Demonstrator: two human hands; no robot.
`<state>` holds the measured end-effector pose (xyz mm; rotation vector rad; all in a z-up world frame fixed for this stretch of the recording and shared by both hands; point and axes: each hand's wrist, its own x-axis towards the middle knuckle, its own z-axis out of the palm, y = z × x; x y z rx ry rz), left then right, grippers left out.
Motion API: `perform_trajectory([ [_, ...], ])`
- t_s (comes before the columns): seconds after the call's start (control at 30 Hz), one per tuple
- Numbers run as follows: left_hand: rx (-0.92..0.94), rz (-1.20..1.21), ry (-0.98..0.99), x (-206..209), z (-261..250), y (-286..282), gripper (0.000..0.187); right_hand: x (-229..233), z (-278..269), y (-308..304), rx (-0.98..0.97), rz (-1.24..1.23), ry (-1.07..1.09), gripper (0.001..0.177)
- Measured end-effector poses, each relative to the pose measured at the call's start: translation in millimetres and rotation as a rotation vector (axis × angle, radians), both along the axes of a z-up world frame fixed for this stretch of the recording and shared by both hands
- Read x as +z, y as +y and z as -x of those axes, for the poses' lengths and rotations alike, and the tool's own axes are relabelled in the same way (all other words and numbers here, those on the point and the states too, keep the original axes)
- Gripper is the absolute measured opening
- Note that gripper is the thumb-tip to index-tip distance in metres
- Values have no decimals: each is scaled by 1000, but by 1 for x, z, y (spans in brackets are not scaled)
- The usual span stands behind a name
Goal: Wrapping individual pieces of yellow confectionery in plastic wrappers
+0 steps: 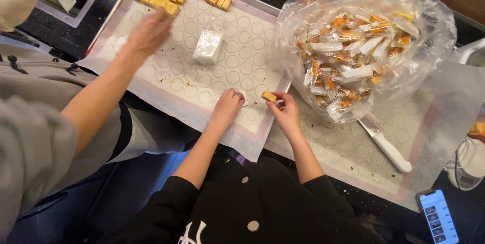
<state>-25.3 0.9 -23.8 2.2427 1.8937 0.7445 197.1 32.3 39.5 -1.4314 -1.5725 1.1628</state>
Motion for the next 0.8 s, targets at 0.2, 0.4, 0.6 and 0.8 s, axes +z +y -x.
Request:
perform_trajectory([
  [0.2, 22, -83, -280, 46, -5, -6, 9, 20, 1, -5, -33, 33, 69, 37],
  [0.4, 107, -123, -603, 104, -9, -21, 7, 27, -5, 3, -4, 71, 284, 39],
  [0.6, 35, -209, -574, 150, -20, -20, 7, 103, 10, 0, 23, 189, 511, 46],
  [0.8, 16, -286, -534, 155, -20, -25, 4, 110, 21, 7, 115, 353, 620, 32],
])
